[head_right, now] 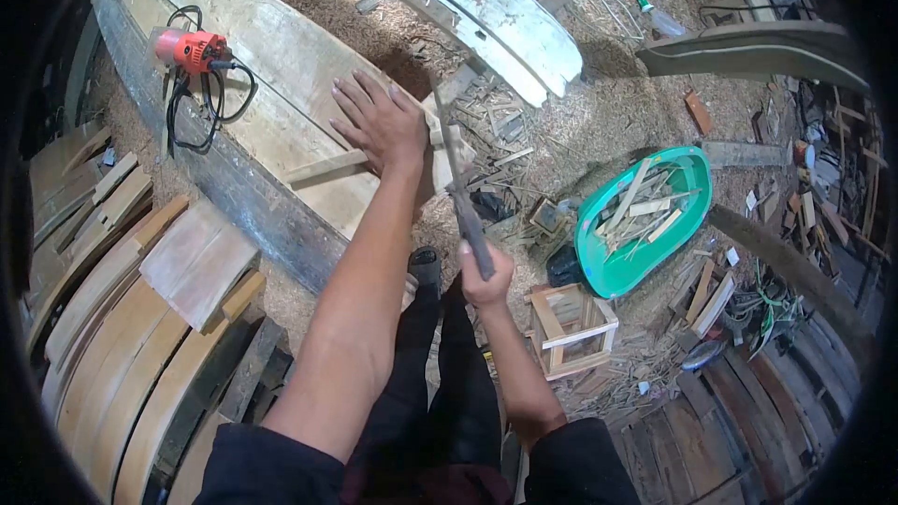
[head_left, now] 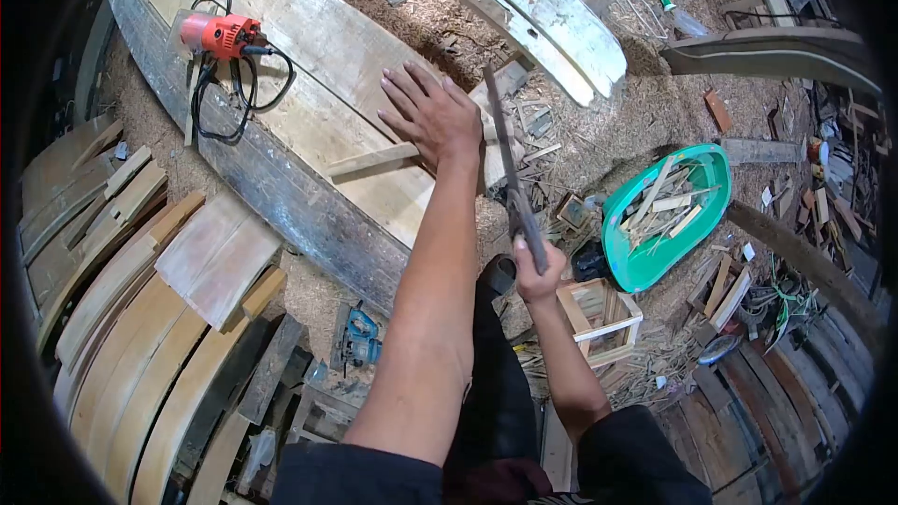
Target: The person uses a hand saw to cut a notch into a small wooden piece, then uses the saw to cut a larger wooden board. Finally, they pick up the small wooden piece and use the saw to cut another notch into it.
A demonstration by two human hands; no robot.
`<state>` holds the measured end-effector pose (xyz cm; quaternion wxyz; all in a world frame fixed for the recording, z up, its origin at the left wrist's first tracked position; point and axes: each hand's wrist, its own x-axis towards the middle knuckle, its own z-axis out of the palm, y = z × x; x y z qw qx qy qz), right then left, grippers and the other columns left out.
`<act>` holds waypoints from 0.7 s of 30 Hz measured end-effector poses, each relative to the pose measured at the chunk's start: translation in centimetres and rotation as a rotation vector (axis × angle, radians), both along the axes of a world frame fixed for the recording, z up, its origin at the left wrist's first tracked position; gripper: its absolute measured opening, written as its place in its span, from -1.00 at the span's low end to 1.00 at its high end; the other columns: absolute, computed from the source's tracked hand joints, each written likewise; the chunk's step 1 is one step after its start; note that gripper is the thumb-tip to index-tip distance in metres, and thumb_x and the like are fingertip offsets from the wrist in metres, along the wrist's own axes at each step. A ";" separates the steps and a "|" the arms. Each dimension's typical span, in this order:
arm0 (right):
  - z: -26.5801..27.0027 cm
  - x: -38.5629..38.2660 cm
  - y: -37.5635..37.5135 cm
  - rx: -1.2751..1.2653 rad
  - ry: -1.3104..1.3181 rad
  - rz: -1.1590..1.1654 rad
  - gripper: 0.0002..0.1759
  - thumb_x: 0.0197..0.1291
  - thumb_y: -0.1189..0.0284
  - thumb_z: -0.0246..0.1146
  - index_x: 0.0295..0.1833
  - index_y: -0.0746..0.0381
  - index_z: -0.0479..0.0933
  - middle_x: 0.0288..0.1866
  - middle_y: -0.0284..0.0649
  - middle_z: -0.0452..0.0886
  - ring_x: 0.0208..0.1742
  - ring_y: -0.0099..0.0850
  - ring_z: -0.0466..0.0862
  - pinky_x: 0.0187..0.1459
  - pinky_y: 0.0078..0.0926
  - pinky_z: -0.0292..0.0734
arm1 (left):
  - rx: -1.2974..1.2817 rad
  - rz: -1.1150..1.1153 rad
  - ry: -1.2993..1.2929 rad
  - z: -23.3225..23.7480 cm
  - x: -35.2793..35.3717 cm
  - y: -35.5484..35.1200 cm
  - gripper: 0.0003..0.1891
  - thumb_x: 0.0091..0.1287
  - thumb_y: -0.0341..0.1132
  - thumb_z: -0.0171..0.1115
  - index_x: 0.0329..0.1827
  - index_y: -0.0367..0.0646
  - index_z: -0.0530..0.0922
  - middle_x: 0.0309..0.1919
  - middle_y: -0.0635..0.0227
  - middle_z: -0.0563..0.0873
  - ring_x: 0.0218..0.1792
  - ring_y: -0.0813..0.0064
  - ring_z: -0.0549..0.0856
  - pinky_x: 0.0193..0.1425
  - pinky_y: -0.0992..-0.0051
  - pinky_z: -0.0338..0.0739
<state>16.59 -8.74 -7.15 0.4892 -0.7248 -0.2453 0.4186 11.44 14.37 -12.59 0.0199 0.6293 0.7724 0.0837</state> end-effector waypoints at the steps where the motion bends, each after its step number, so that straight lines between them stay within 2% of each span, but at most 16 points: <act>1: 0.8 -0.2 0.3 0.026 -0.191 0.077 -0.71 0.27 0.44 0.26 -0.51 0.25 0.46 -0.67 -0.38 0.38 -0.64 -0.53 0.40 -0.55 -0.48 0.26 | 0.001 -0.006 -0.041 0.1 -0.2 0.0 -0.33 0.47 -0.07 -0.08 0.58 -0.24 0.17 0.60 -0.07 0.07 0.64 0.06 -0.01 0.58 -0.22 -0.19; 2: 1.0 -0.6 0.0 0.085 -0.240 0.059 -0.71 0.27 0.43 0.27 -0.51 0.25 0.45 -0.68 -0.37 0.37 -0.65 -0.53 0.39 -0.55 -0.48 0.25 | -0.002 -0.013 -0.083 0.2 -0.4 -0.1 -0.33 0.47 -0.07 -0.08 0.57 -0.24 0.17 0.61 -0.06 0.06 0.64 0.06 -0.02 0.58 -0.23 -0.21; 3: 1.2 -0.9 -0.3 0.144 -0.292 0.041 -0.70 0.27 0.42 0.28 -0.52 0.25 0.45 -0.68 -0.36 0.37 -0.65 -0.54 0.39 -0.56 -0.48 0.24 | 0.086 -0.010 -0.035 -0.7 -0.4 -0.1 -0.36 0.46 -0.05 -0.06 0.54 -0.19 0.25 0.58 -0.02 0.15 0.62 0.12 0.06 0.57 -0.21 -0.13; 4: 1.6 -1.1 -0.6 0.206 -0.347 0.025 -0.69 0.27 0.41 0.28 -0.52 0.25 0.45 -0.69 -0.35 0.36 -0.65 -0.54 0.38 -0.56 -0.47 0.24 | 0.093 -0.014 -0.045 -0.7 -0.5 -0.1 -0.35 0.47 -0.03 -0.09 0.55 -0.19 0.25 0.58 0.03 0.17 0.63 0.17 0.05 0.58 -0.18 -0.12; 5: 2.5 -1.2 -1.1 0.239 -0.366 -0.038 -0.67 0.25 0.39 0.30 -0.54 0.24 0.44 -0.69 -0.36 0.34 -0.64 -0.57 0.36 -0.57 -0.48 0.22 | 0.091 -0.047 -0.169 -0.7 -0.7 -0.1 -0.38 0.47 -0.04 -0.06 0.51 -0.19 0.29 0.56 0.06 0.22 0.62 0.19 0.09 0.59 -0.13 -0.10; 6: 2.8 -1.3 -1.5 0.225 -0.216 -0.143 -0.67 0.29 0.39 0.29 -0.51 0.25 0.43 -0.67 -0.43 0.33 -0.62 -0.61 0.34 -0.55 -0.50 0.21 | 0.086 -0.080 -0.291 -0.6 -1.1 -0.4 -0.41 0.47 -0.05 -0.02 0.48 -0.18 0.34 0.54 0.08 0.27 0.60 0.21 0.14 0.60 -0.07 -0.08; 9: 3.7 0.0 -2.2 0.174 -0.046 -0.192 -0.68 0.37 0.39 0.26 -0.45 0.25 0.43 -0.59 -0.55 0.36 -0.55 -0.72 0.31 -0.53 -0.60 0.19 | 0.119 -0.579 -0.518 0.7 -3.7 -2.1 -0.53 0.43 -0.12 0.14 0.32 -0.17 0.50 0.42 0.13 0.45 0.51 0.20 0.32 0.57 0.00 0.06; 12: 5.5 0.6 -2.7 0.150 -0.133 -0.187 -0.68 0.37 0.41 0.26 -0.46 0.24 0.43 -0.60 -0.55 0.35 -0.55 -0.75 0.30 -0.52 -0.63 0.19 | 0.160 -0.983 -0.429 -0.2 -6.5 -4.2 -0.63 0.34 -0.22 0.30 0.16 -0.14 0.60 0.26 0.19 0.57 0.36 0.20 0.48 0.48 0.05 0.21; 13: 6.0 0.5 -3.0 0.169 -0.096 -0.222 -0.70 0.37 0.40 0.30 -0.44 0.25 0.47 -0.61 -0.55 0.36 -0.56 -0.75 0.30 -0.52 -0.64 0.20 | 0.189 -0.995 -0.411 0.3 -7.0 -4.0 -0.70 0.34 -0.26 0.28 0.10 -0.12 0.61 0.10 0.24 0.65 0.18 0.21 0.61 0.34 0.12 0.42; 14: 6.4 0.6 -3.1 0.164 -0.170 -0.217 -0.70 0.36 0.39 0.31 -0.43 0.26 0.48 -0.61 -0.54 0.37 -0.56 -0.74 0.31 -0.51 -0.63 0.22 | 0.123 -0.982 -0.465 0.9 -7.4 -3.9 -0.69 0.35 -0.29 0.28 0.12 -0.12 0.61 0.06 0.21 0.67 0.12 0.18 0.64 0.25 0.13 0.47; 16: 7.7 1.2 -2.7 0.162 -0.328 -0.220 -0.69 0.35 0.35 0.35 -0.40 0.28 0.50 -0.63 -0.52 0.38 -0.57 -0.71 0.32 -0.51 -0.61 0.25 | -0.002 -0.968 -0.576 3.7 -7.2 -3.5 -0.69 0.36 -0.35 0.26 0.16 -0.14 0.60 -0.02 0.16 0.71 0.00 0.11 0.70 0.06 0.16 0.58; 17: 8.8 2.0 -2.5 0.126 -0.416 -0.188 -0.69 0.32 0.30 0.39 -0.37 0.29 0.54 -0.60 -0.48 0.43 -0.55 -0.68 0.35 -0.48 -0.59 0.29 | 0.158 -0.997 -0.645 5.1 -6.9 -4.1 -0.71 0.35 -0.42 0.28 0.13 -0.19 0.60 -0.15 0.13 0.75 -0.18 0.13 0.75 -0.18 0.24 0.66; 20: 13.9 3.0 -0.1 0.226 -0.302 -0.269 -0.69 0.30 0.26 0.41 -0.33 0.29 0.60 -0.55 -0.47 0.46 -0.50 -0.67 0.38 -0.46 -0.58 0.30 | 0.183 -1.152 -0.883 14.8 -6.2 -6.7 -0.72 0.29 -0.49 0.35 0.07 -0.23 0.63 -0.19 0.13 0.76 -0.22 0.24 0.77 -0.24 0.33 0.69; 21: 16.6 3.2 0.5 0.189 -0.256 -0.287 -0.68 0.29 0.21 0.43 -0.27 0.26 0.64 -0.50 -0.47 0.49 -0.47 -0.69 0.39 -0.45 -0.61 0.27 | 0.198 -1.152 -0.897 18.5 -6.3 -7.9 -0.77 0.27 -0.50 0.34 -0.01 -0.22 0.63 -0.21 0.14 0.76 -0.24 0.24 0.77 -0.23 0.31 0.69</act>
